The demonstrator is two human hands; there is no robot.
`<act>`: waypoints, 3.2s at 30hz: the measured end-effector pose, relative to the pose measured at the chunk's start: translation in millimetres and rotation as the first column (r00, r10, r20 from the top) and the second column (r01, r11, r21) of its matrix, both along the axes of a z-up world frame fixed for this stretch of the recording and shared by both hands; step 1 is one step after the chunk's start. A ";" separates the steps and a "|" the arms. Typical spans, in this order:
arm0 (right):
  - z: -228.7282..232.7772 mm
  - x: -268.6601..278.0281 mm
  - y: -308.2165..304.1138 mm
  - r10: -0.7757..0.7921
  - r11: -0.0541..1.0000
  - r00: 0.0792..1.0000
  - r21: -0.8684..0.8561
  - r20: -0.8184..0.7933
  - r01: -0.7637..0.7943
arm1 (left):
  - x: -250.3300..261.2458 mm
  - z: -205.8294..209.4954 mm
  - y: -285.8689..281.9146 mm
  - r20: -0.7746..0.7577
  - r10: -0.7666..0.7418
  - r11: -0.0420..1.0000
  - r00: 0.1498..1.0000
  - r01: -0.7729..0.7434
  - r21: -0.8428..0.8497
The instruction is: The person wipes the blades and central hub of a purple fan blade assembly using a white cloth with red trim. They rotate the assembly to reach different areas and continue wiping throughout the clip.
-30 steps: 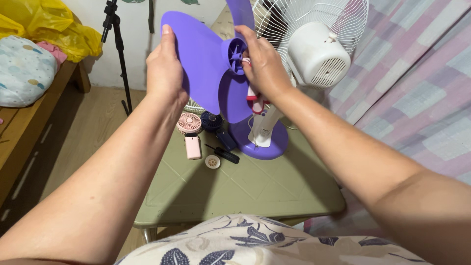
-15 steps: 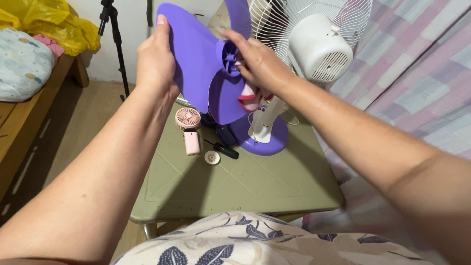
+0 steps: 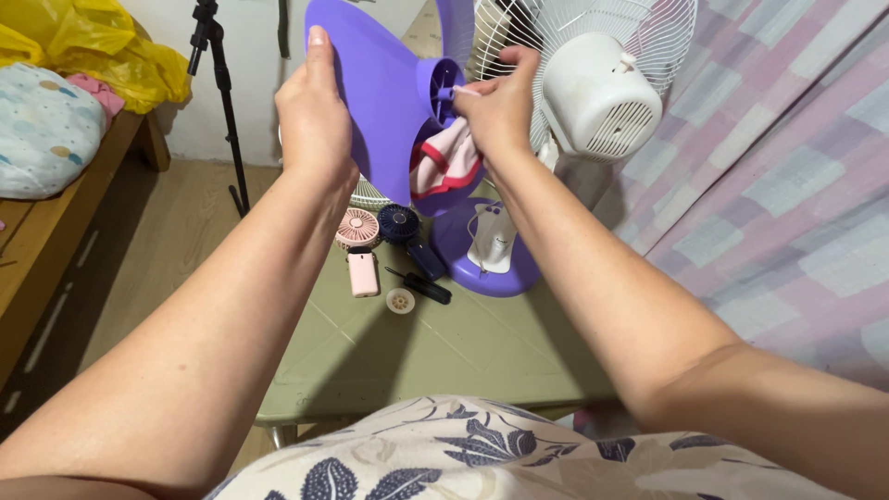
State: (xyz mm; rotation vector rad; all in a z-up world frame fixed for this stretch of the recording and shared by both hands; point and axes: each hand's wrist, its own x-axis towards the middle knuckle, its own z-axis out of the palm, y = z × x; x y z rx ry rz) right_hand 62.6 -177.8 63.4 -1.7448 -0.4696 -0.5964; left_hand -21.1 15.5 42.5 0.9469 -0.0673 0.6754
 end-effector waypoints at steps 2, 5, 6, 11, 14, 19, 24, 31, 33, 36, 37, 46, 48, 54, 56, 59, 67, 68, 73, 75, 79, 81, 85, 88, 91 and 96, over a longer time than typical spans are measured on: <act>-2.2 -5.6 -2.1 0.044 0.962 0.981 -0.271 0.189 0.009 | 3.2 -0.5 5.5 0.067 -0.009 1.000 0.998 0.007 0.028; 2.6 -16.6 -11.0 0.256 0.792 0.864 -0.607 0.433 0.070 | 7.4 2.1 23.5 0.087 -0.101 0.995 0.991 0.098 0.034; 6.2 -19.6 -13.6 0.350 0.713 0.801 -0.692 0.486 0.109 | 8.4 2.7 27.5 0.061 -0.108 0.993 0.992 0.105 0.050; 13.6 -26.9 -15.5 0.323 0.745 0.781 -0.652 0.535 0.139 | 10.3 7.8 31.8 0.031 -0.133 0.989 0.991 0.130 0.071; 0.6 -24.5 -5.7 0.072 0.862 0.898 -0.480 0.434 0.163 | 10.2 12.1 24.7 0.002 -0.094 0.992 0.996 0.094 0.087; -9.9 -9.3 -0.5 -0.066 0.995 0.994 -0.069 0.085 0.072 | 6.7 14.5 15.9 0.003 -0.113 0.993 0.994 0.112 0.042; -15.3 -20.5 -14.4 0.015 0.948 0.965 -0.310 0.263 0.070 | 9.1 18.1 10.6 -0.047 -0.083 0.994 0.995 0.086 0.064; 0.5 -52.8 -36.4 0.168 0.686 0.858 -0.683 0.485 0.252 | 8.9 19.1 13.9 -0.077 -0.109 0.979 0.991 0.121 0.162; 2.9 -56.2 -41.1 0.184 0.687 0.850 -0.683 0.493 0.247 | 8.2 18.5 12.1 -0.056 -0.142 0.977 0.988 0.149 0.150; 6.1 -48.5 -40.0 0.104 0.808 0.953 -0.583 0.284 0.085 | 7.0 20.9 9.4 0.000 -0.194 0.970 0.981 0.192 0.150; 5.7 -44.5 -39.4 0.036 0.852 0.969 -0.515 0.243 0.098 | 6.9 21.6 6.5 0.019 -0.210 0.968 0.978 0.205 0.147; -2.8 -38.8 -18.2 -0.075 0.992 0.996 -0.103 -0.038 0.070 | 4.0 30.2 7.6 0.019 -0.200 0.965 0.980 0.193 0.179; -3.2 -53.6 -21.5 -0.034 0.875 0.956 -0.453 0.293 0.170 | 4.0 33.4 16.0 -0.014 -0.200 0.956 0.980 0.199 0.214; 20.6 -74.8 -23.9 0.013 0.872 0.842 -0.418 0.539 0.254 | -1.1 39.6 24.2 -0.008 -0.379 0.922 0.925 0.377 -0.091; 22.2 -78.4 -22.8 -0.042 0.915 0.888 -0.340 0.457 0.218 | -4.9 40.8 22.7 -0.002 -0.389 0.911 0.921 0.385 -0.145; 24.7 -79.3 -21.7 -0.086 0.953 0.910 -0.234 0.406 0.194 | -9.7 46.3 22.1 -0.046 -0.363 0.923 0.931 0.352 -0.155; 44.8 -72.9 -49.9 0.100 0.986 0.994 0.127 0.040 -0.105 | -15.6 41.8 20.3 -0.015 -0.335 0.934 0.942 0.330 -0.134; 48.3 -72.5 -52.1 0.147 0.981 0.989 0.126 0.009 -0.147 | -15.5 40.3 19.8 0.002 -0.343 0.932 0.939 0.341 -0.123; 55.6 -75.1 -53.3 -0.002 0.904 0.961 -0.410 0.277 0.120 | -10.3 33.7 3.7 0.024 -0.320 0.946 0.947 0.320 -0.048; 54.2 -77.1 -48.4 -0.054 0.851 0.940 -0.476 0.338 0.220 | -8.7 33.1 -3.0 0.023 -0.303 0.953 0.953 0.303 -0.007; 46.5 -79.7 -41.7 -0.048 0.805 0.905 -0.519 0.423 0.286 | -5.3 33.8 -10.2 0.009 -0.269 0.961 0.963 0.268 0.070; 44.3 -78.2 -43.8 0.006 0.772 0.855 -0.546 0.519 0.327 | -2.4 34.4 -11.5 0.005 -0.287 0.955 0.958 0.286 0.074; 45.7 -67.2 -54.5 0.131 0.723 0.807 -0.612 0.576 0.320 | 2.7 32.4 -10.6 0.010 -0.309 0.946 0.951 0.306 0.109; 45.7 -52.4 -60.0 0.014 0.809 0.889 -0.528 0.458 0.259 | 8.1 31.4 -19.7 0.070 -0.336 0.940 0.939 0.330 0.082; 48.5 -33.8 -61.8 -0.077 0.941 0.987 -0.317 0.139 0.118 | 13.2 34.4 -30.0 0.055 -0.289 0.956 0.956 0.284 0.077; 39.1 -18.0 -59.7 0.012 1.000 0.999 0.019 -0.048 -0.011 | 13.6 35.1 -30.5 0.066 -0.265 0.964 0.962 0.263 0.030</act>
